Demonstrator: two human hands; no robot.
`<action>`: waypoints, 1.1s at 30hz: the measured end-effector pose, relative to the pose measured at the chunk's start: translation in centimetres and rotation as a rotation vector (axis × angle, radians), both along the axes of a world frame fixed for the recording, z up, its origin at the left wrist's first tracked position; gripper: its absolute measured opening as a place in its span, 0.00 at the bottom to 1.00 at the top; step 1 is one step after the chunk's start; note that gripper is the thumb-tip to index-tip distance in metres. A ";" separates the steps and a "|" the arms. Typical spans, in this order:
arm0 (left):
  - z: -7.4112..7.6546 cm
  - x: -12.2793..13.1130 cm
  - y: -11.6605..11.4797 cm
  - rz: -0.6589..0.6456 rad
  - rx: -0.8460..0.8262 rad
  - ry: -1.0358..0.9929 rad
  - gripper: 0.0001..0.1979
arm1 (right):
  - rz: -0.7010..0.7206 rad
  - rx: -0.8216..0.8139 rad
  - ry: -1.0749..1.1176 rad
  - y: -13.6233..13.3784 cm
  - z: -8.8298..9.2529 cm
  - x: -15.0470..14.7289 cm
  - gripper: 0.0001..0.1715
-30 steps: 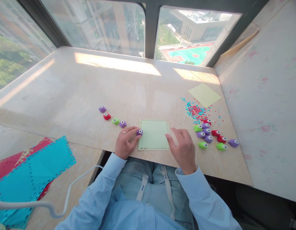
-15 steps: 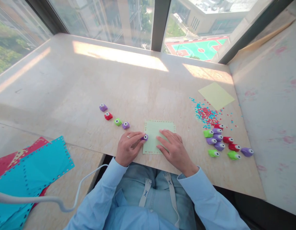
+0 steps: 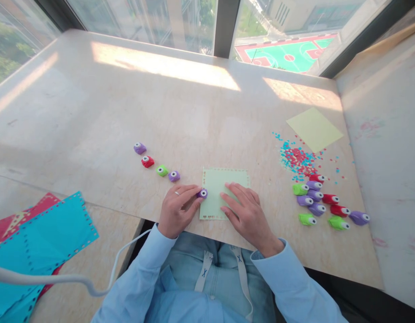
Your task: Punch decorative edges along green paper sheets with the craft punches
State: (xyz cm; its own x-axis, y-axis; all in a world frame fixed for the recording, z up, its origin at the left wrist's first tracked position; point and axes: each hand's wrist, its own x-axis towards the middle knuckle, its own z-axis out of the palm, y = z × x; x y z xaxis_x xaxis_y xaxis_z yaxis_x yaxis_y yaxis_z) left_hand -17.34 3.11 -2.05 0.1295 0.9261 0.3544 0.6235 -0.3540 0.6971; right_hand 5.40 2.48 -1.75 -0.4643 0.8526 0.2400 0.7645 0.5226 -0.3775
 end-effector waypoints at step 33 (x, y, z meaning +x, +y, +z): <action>2.1 0.2 1.1 0.164 -0.378 -0.181 0.14 | -0.299 0.071 0.637 -0.6 0.5 1.5 0.13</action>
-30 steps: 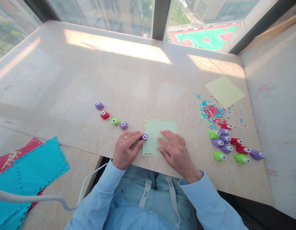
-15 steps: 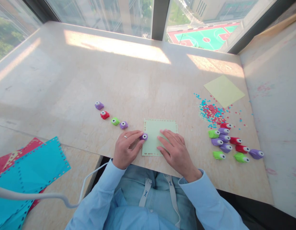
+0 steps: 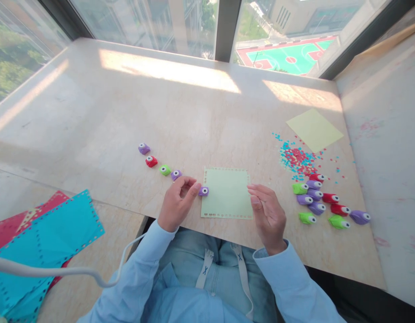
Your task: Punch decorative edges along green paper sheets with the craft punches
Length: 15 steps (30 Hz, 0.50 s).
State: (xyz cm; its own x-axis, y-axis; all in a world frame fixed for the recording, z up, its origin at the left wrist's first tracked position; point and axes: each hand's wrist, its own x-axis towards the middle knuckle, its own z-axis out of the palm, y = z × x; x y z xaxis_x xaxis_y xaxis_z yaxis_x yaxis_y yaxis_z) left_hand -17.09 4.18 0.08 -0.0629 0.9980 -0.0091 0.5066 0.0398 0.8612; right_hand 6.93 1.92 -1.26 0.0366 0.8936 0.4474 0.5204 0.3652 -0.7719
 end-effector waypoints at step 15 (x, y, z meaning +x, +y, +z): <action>0.5 1.5 2.3 -0.020 -0.241 0.275 0.18 | -0.043 -0.015 0.115 -2.2 -0.2 1.2 0.11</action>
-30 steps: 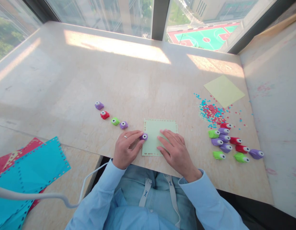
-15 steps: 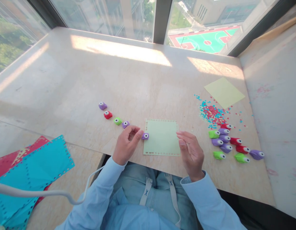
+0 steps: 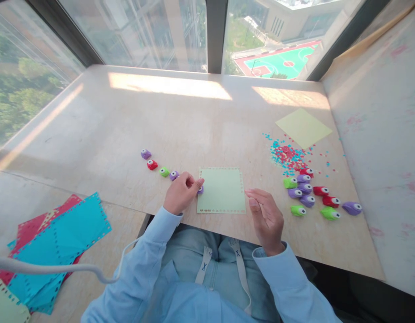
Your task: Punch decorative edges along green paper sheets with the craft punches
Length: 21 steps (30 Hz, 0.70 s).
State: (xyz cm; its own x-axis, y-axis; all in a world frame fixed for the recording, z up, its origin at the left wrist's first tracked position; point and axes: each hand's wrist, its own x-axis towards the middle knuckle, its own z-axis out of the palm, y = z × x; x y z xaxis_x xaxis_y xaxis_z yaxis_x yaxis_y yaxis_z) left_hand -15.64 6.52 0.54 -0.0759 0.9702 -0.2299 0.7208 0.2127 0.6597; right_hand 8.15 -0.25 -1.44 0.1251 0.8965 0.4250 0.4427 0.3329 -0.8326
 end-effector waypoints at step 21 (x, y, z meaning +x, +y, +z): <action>-0.2 1.4 0.1 -0.018 -0.055 0.118 0.04 | -0.004 -0.041 0.020 0.1 -0.2 0.2 0.09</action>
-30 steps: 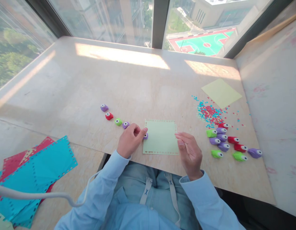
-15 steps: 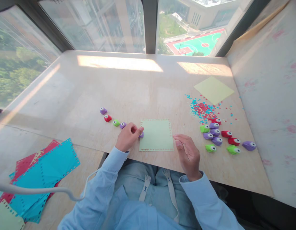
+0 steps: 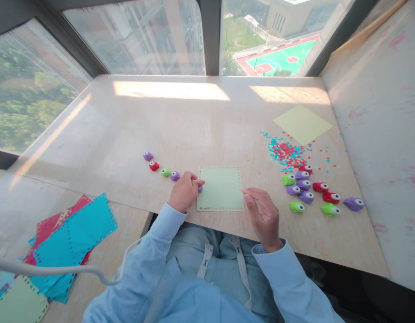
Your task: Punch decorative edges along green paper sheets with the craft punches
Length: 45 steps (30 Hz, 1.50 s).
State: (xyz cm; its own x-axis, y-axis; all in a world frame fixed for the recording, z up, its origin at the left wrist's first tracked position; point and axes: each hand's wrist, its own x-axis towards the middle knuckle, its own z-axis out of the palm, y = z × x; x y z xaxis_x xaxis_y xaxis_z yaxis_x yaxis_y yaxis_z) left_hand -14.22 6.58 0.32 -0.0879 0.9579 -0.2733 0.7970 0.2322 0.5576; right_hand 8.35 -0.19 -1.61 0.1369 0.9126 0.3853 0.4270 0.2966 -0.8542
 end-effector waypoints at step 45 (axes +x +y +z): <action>-1.6 -2.3 -2.5 -0.046 0.257 -0.482 0.19 | 0.077 0.087 -0.506 -0.9 -2.1 0.7 0.15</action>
State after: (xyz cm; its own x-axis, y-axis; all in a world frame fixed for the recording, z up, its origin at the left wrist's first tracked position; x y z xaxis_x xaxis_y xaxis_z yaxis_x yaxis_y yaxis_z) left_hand -16.49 4.07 -1.32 0.0327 0.9990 -0.0288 0.4433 0.0114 0.8963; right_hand 9.06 -1.13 -3.72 -0.1530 0.8743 0.4606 0.7545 0.4044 -0.5169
